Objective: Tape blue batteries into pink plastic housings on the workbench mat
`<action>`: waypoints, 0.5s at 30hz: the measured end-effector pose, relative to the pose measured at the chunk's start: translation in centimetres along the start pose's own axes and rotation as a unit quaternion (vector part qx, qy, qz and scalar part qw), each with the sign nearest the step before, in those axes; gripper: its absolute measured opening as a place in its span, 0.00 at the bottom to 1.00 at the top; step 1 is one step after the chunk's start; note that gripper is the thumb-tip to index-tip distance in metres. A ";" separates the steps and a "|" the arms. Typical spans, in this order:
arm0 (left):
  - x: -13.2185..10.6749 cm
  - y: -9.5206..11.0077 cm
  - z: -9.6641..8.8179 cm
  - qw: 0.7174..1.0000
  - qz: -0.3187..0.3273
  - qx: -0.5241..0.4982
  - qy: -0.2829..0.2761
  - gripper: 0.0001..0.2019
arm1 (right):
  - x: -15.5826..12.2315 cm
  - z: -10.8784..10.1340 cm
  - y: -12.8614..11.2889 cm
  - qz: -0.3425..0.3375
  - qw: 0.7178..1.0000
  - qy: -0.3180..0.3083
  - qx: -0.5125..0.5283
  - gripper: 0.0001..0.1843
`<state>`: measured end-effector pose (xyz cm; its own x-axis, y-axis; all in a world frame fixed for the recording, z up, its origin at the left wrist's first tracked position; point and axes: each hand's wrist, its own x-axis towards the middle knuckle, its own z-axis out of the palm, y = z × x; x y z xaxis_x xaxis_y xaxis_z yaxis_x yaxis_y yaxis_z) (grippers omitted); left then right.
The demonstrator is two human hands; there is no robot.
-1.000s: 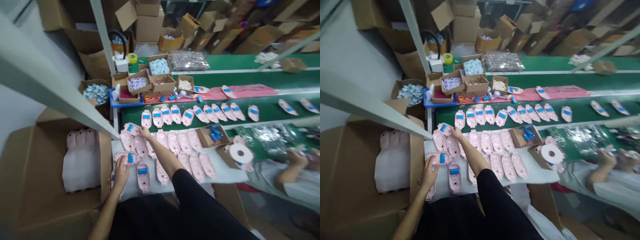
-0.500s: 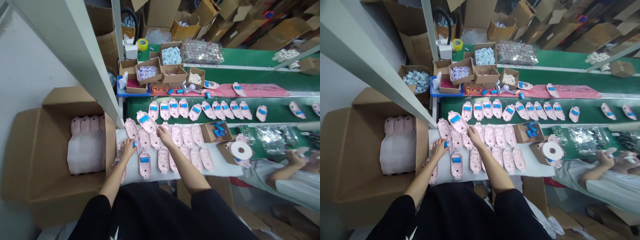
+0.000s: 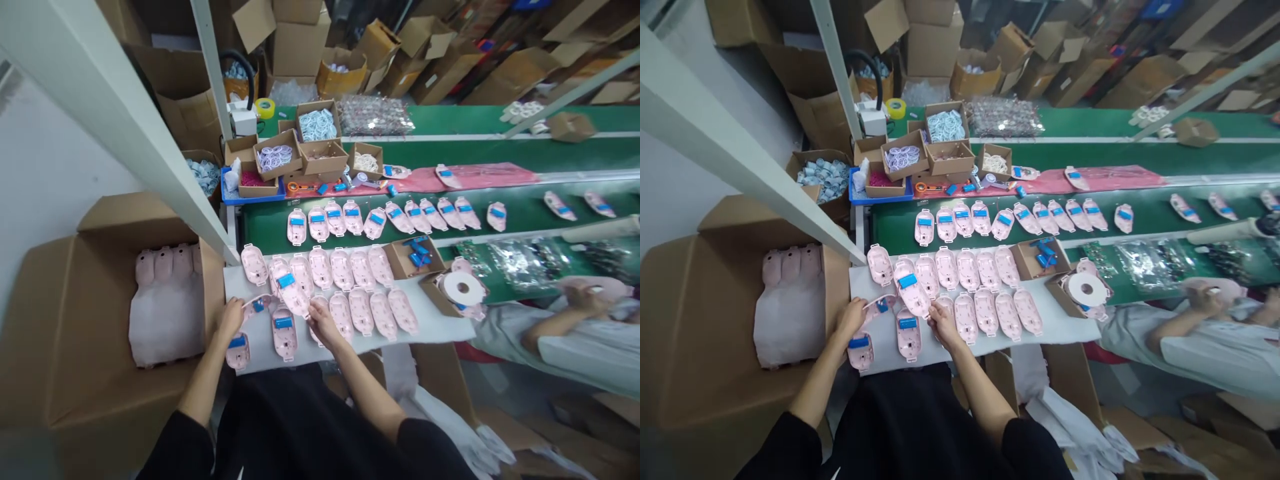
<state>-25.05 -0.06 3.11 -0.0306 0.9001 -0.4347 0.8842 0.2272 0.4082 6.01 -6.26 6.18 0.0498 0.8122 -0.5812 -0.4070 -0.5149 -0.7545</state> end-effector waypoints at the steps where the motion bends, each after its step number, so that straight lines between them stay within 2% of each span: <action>1: -0.8 -0.3 -0.6 1.000 0.006 -0.001 -0.007 0.04 | -0.6 -0.4 0.2 -0.004 1.000 0.006 -0.003 0.22; 4: -1.8 -0.5 -2.0 1.000 0.003 -0.002 -0.010 0.05 | -0.8 -1.6 0.3 -0.026 0.999 0.040 -0.006 0.23; 6: -0.3 0.6 -2.4 1.000 -0.015 -0.012 0.007 0.08 | 1.0 -2.2 -0.2 -0.047 0.997 0.057 -0.010 0.23; 7: 1.2 1.7 -2.4 0.999 -0.023 -0.022 0.019 0.10 | 2.6 -2.2 -0.7 -0.058 0.996 0.060 -0.013 0.23; 10: 8.4 6.0 -1.3 0.995 -0.041 -0.060 0.067 0.15 | 10.1 -0.9 -2.9 -0.084 0.993 0.062 -0.050 0.22; 13: 17.1 10.6 0.3 0.988 -0.051 -0.095 0.114 0.20 | 19.3 2.1 -5.5 -0.090 0.983 0.078 -0.141 0.19; 15: 22.0 12.9 1.0 0.983 -0.041 -0.110 0.139 0.21 | 24.7 4.2 -6.9 -0.082 0.975 0.086 -0.190 0.18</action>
<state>-13.82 22.28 -2.02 -0.2500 0.9354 -0.2500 0.7528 0.3501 0.5574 6.27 18.56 -1.70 0.2504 0.8510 -0.4616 -0.0160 -0.4731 -0.8809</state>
